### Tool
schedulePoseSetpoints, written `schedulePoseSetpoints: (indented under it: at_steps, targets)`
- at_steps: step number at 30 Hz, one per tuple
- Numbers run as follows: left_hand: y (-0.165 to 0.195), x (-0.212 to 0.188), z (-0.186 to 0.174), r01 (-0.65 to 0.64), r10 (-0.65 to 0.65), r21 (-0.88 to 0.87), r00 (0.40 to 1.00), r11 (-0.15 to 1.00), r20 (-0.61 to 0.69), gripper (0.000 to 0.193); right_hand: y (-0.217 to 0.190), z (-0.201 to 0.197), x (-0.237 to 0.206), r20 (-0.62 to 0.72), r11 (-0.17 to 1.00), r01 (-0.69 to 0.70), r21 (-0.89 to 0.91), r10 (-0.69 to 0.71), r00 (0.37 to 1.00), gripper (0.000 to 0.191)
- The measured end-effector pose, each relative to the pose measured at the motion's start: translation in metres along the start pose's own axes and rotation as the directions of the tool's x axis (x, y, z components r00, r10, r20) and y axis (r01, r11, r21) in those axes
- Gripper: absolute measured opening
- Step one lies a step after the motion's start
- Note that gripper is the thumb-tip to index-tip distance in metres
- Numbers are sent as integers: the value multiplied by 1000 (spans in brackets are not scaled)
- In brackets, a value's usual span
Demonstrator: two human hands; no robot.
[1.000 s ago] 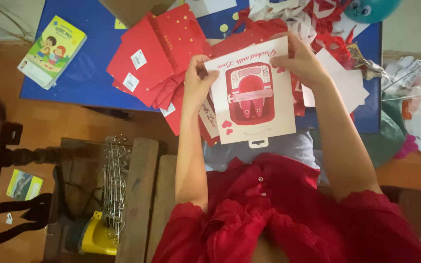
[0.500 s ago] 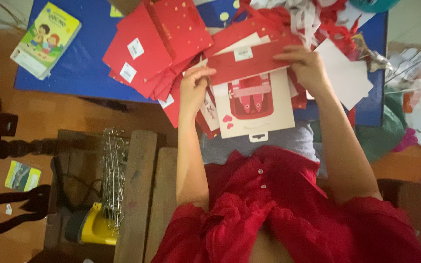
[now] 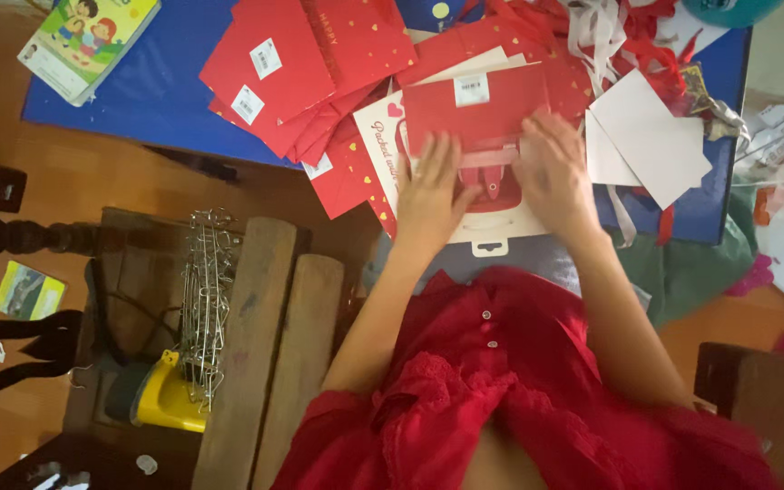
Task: The person sits at a table and assembles red Valentine's Day paper gift bags. They fold and open each flat paper bag, then thread a red ribbon handle through the punched holes at the top of the bag and tie it, stacking the finished bags on the table.
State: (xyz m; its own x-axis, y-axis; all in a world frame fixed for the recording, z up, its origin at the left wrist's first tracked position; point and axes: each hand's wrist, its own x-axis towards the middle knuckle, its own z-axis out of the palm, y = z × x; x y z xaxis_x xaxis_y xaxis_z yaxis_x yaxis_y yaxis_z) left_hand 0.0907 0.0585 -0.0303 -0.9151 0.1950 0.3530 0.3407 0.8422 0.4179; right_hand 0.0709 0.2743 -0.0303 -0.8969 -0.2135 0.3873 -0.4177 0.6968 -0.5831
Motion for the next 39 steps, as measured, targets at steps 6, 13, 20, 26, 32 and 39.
schedulePoseSetpoints:
  at_steps: [6,13,20,26,32,39]
  targets:
    - [17,-2,-8,23,-77,123,889,992,451,111,-5,13,-14,-31,993,-23,-112,20,999,42]
    - [44,-11,-12,-168,22,269,881,948,473,106,-1,6,-4,-24,990,-132,57,134,991,41]
    - [20,-19,-40,82,39,-344,943,935,331,31,-13,-7,-52,-205,902,-211,376,303,931,30]
    - [41,-6,-60,141,-86,-547,988,825,125,29,-19,12,-61,-334,825,63,562,157,930,52]
    - [74,-12,-55,-55,-9,-796,997,603,-75,28,-69,40,-70,-137,883,-166,439,248,959,92]
    - [69,-12,-46,47,-86,-768,996,639,-10,34,-98,32,-66,-147,990,116,79,-104,984,101]
